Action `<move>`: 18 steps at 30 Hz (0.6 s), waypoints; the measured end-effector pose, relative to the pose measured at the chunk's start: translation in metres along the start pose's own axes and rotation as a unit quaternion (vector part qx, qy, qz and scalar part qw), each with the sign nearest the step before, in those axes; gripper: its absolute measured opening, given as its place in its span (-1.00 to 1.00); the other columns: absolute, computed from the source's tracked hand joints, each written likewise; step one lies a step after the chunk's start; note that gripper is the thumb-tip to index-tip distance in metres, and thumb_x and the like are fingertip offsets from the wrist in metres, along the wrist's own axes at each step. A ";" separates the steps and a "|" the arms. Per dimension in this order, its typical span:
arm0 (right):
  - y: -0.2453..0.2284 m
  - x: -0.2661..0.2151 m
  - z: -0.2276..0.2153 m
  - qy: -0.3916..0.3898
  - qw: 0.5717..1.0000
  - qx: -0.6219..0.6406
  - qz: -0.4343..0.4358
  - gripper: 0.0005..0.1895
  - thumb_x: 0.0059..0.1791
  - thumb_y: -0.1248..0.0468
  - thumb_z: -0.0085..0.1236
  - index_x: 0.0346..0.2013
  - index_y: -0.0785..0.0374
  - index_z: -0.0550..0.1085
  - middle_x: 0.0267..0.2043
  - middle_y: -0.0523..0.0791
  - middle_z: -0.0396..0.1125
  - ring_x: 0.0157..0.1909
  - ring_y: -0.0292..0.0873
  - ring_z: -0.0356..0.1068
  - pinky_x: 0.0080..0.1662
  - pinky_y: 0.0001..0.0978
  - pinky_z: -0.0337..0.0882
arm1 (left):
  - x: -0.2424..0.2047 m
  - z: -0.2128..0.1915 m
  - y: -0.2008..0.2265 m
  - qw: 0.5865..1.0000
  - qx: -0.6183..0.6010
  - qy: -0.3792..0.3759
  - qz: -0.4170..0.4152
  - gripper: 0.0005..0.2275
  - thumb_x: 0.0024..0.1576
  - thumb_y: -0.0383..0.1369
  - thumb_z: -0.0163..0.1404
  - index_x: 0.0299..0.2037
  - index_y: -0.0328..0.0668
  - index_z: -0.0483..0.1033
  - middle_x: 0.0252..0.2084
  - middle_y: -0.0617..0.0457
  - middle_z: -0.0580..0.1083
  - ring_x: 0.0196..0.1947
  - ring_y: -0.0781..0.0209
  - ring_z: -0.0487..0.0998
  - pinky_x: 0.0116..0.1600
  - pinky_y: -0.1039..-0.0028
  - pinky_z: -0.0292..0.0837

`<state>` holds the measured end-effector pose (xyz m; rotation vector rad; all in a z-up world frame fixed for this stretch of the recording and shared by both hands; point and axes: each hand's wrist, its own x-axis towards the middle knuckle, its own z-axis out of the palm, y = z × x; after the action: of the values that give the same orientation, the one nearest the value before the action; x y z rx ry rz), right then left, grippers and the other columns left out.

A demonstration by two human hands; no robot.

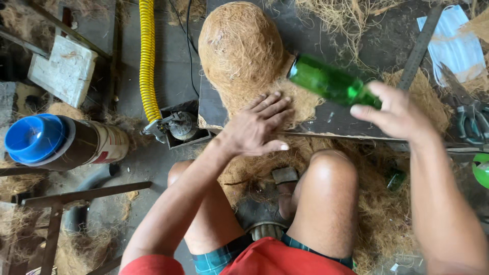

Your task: The person uses a hairdryer to heat a coconut husk hat form and then presses it with a green glass bottle to shape the brim. The person repeatedly rotates the form and applies pressure to smooth and flatten the edges.

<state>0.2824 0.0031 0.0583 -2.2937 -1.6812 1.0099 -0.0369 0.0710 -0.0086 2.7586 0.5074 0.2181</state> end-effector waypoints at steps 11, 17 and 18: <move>-0.011 -0.015 0.051 0.011 0.986 -0.022 -0.164 -0.65 -0.07 -0.01 0.19 -0.26 0.19 0.41 -0.46 -0.07 0.35 -0.41 -0.11 0.29 -0.26 -0.21 0.23 | 0.010 -0.003 0.068 0.976 0.093 0.196 -0.021 -0.39 0.28 0.11 -0.29 0.36 -0.20 0.24 0.41 -0.14 0.22 0.45 -0.04 0.17 0.50 0.13 -0.01; -0.014 -0.012 0.044 -0.038 0.992 -0.083 -0.087 -0.55 0.01 -0.07 0.05 -0.35 0.23 0.18 -0.53 0.06 0.29 -0.47 0.06 0.21 -0.29 -0.05 0.18 | 0.046 0.012 0.058 0.980 0.054 0.175 -0.082 -0.22 0.16 0.26 -0.47 0.42 -0.19 0.07 0.43 -0.13 0.24 0.49 -0.04 0.14 0.54 0.03 -0.09; -0.017 -0.013 0.042 -0.042 0.992 -0.082 -0.084 -0.55 0.01 -0.07 0.05 -0.35 0.23 0.18 -0.53 0.06 0.29 -0.47 0.06 0.21 -0.29 -0.05 0.18 | 0.057 0.009 0.054 0.980 0.050 0.172 -0.083 -0.22 0.16 0.26 -0.47 0.42 -0.19 0.07 0.43 -0.13 0.24 0.49 -0.04 0.14 0.54 0.03 -0.09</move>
<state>0.2424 -0.0137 0.0395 -2.1844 -2.0237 0.9790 0.0350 0.0419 0.0062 2.7658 0.8537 0.6505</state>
